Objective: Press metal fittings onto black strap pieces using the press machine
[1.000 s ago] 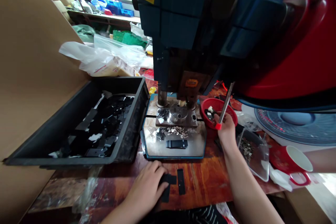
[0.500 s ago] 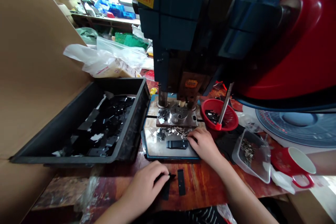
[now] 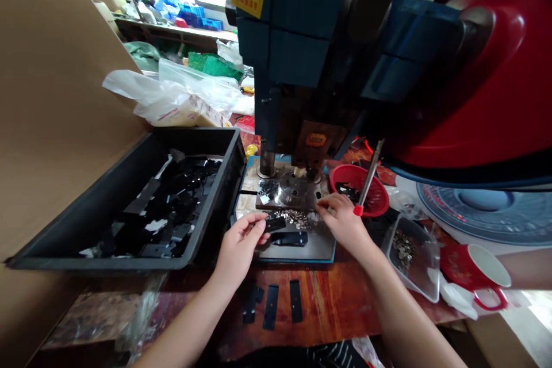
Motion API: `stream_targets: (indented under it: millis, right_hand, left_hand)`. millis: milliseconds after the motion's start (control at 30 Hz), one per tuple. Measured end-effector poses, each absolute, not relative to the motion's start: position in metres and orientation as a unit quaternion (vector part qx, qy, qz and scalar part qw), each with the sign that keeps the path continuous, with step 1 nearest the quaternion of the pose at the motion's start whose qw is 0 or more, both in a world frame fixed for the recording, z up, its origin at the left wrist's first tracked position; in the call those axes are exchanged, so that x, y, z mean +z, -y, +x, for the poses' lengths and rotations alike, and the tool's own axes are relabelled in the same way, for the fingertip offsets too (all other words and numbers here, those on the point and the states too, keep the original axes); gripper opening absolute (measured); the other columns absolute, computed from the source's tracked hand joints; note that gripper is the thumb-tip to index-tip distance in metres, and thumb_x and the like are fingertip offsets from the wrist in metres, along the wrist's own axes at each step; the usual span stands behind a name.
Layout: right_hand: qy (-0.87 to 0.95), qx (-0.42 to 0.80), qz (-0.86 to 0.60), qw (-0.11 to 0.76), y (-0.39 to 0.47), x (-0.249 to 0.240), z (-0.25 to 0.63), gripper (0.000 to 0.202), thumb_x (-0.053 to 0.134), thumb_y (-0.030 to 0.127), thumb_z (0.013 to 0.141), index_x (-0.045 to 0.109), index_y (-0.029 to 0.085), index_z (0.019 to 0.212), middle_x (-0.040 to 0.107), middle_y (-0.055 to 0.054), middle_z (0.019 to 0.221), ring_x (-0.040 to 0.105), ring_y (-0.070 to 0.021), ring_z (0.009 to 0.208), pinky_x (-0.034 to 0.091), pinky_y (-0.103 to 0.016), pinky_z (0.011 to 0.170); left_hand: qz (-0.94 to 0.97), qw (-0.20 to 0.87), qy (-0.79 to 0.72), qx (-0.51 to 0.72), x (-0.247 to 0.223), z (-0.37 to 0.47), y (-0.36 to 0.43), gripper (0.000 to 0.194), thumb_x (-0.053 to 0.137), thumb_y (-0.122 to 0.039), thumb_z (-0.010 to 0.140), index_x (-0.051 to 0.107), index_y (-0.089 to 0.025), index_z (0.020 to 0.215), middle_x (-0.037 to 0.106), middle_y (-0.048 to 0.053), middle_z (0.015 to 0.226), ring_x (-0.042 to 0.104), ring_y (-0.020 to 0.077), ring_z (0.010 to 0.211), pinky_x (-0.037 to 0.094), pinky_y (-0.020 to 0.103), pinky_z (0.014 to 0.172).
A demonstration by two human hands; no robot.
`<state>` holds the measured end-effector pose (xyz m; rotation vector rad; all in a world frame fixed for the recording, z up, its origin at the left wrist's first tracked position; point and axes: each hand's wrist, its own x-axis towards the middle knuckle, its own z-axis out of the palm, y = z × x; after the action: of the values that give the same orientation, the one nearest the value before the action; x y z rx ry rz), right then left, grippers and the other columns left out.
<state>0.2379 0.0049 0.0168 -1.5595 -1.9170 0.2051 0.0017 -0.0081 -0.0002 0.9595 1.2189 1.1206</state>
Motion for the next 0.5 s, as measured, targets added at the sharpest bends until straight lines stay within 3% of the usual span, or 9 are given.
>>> stream_targets:
  millis: [200,333,500]
  right_hand:
    - [0.768,0.082,-0.602,0.203,0.016,-0.007,0.234,0.009,0.060,0.026,0.084,0.069,0.025,0.081,0.065,-0.002,0.087,0.055,-0.0206,0.088,0.041,-0.034,0.080]
    - [0.771,0.031,-0.620,0.142,0.015,-0.007,0.224,0.016,0.051,0.026,0.090,0.067,0.024,0.087,0.064,-0.003,0.091,0.054,-0.0217,0.090,0.038,-0.035,0.078]
    - [0.757,0.014,-0.632,0.163,0.010,-0.007,0.221,0.019,0.045,0.021,0.091,0.063,0.019,0.086,0.062,-0.006,0.087,0.053,-0.0218,0.088,0.038,-0.033,0.078]
  left_hand:
    - [0.403,0.582,-0.507,0.491,0.000,0.009,0.005,0.035,0.070,-0.042,0.070,0.066,-0.016,0.093,0.064,0.000,0.080,0.064,0.0123,0.066,0.054,0.026,0.069]
    - [0.410,0.577,-0.500,0.499,-0.002,0.012,-0.003,0.036,0.069,-0.043,0.071,0.066,-0.016,0.095,0.065,0.001,0.082,0.064,0.0132,0.067,0.055,0.029,0.071]
    - [0.419,0.564,-0.495,0.511,-0.010,0.012,-0.008,0.036,0.067,-0.042,0.073,0.067,-0.017,0.099,0.068,0.003,0.094,0.066,0.0148,0.071,0.054,0.033,0.079]
